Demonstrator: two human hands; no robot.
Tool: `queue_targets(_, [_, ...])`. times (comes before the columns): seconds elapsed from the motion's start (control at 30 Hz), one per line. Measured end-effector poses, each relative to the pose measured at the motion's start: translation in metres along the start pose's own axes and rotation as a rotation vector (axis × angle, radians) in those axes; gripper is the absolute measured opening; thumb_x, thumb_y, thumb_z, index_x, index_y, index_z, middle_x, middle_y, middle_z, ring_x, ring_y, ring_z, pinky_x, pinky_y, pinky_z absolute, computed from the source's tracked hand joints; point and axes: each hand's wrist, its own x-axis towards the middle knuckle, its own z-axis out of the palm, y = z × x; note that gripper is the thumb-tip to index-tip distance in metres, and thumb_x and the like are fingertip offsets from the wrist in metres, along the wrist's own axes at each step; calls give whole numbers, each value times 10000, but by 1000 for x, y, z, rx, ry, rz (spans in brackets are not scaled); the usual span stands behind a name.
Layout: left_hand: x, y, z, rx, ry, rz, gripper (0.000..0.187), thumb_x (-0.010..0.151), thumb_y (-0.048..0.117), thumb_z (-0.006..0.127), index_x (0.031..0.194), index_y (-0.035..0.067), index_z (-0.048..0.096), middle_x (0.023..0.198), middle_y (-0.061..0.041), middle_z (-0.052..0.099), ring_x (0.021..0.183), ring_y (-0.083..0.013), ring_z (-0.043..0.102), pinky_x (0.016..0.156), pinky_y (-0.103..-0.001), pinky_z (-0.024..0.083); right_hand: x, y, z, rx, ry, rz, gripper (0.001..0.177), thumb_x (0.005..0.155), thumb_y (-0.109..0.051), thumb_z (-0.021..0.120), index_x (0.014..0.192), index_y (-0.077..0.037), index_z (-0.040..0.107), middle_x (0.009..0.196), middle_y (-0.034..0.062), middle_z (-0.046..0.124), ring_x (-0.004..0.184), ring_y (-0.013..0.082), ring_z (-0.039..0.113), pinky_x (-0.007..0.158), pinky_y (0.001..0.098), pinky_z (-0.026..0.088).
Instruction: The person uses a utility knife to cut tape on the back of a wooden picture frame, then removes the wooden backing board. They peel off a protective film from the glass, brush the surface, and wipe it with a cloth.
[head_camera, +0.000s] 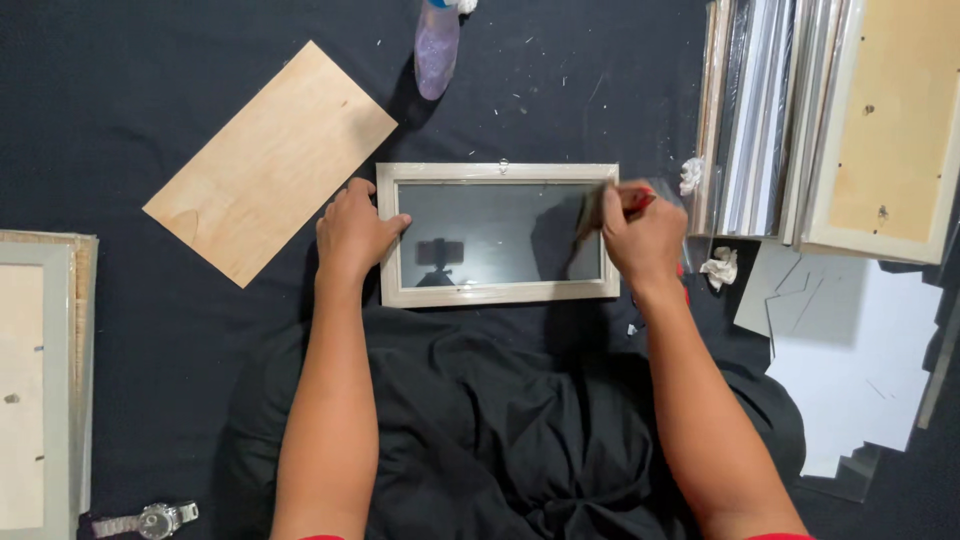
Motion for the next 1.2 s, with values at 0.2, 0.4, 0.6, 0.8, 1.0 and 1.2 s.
queue_targets(0.2, [6,-6,15,32,40,-45,348,1019,275,514,1259,53,634,1111,-217,710,1122,-459,681,951,-607,497,-9,4,36,-163,68,-239,103,942,-230,702,922,-149,762,663,157,675,690,412,704,624,487,550])
queue_targets(0.4, [11,-8,10,-22,62,-96,351,1020,193,396,1282,110,615,1132,-183,730,1146,-427,684,982,-573,488,-47,-126,28,473,-456,-259,195,924,-294,709,1078,-197,778,875,91,791,905,385,737,790,430,571])
queue_targets(0.6, [4,-4,-2,-74,18,-110,346,1036,229,389,1260,117,628,1153,-216,725,1177,-451,667,1004,-586,481,-30,-153,44,455,-570,-412,182,877,-129,765,1051,-162,807,870,146,778,904,426,727,834,494,570])
queue_targets(0.8, [8,-4,3,-129,30,-91,333,1031,235,372,1187,101,633,1108,-227,732,1128,-483,682,962,-601,502,-39,-146,43,373,-484,-210,184,935,-271,721,1099,-275,804,803,17,781,886,275,754,805,363,569])
queue_targets(1.0, [8,-5,2,-123,-9,-73,376,998,311,505,1235,45,624,1153,-256,715,1147,-489,666,976,-623,488,-83,-152,43,606,-673,108,180,881,-178,741,1016,-80,808,714,134,765,602,182,751,604,291,616])
queue_targets(1.2, [-20,13,-24,-135,-83,-58,631,883,342,761,1298,-78,540,1231,-356,654,1193,-542,619,1021,-665,466,-45,-52,15,157,-322,87,226,925,-196,738,805,-6,762,497,172,571,436,258,610,385,336,384])
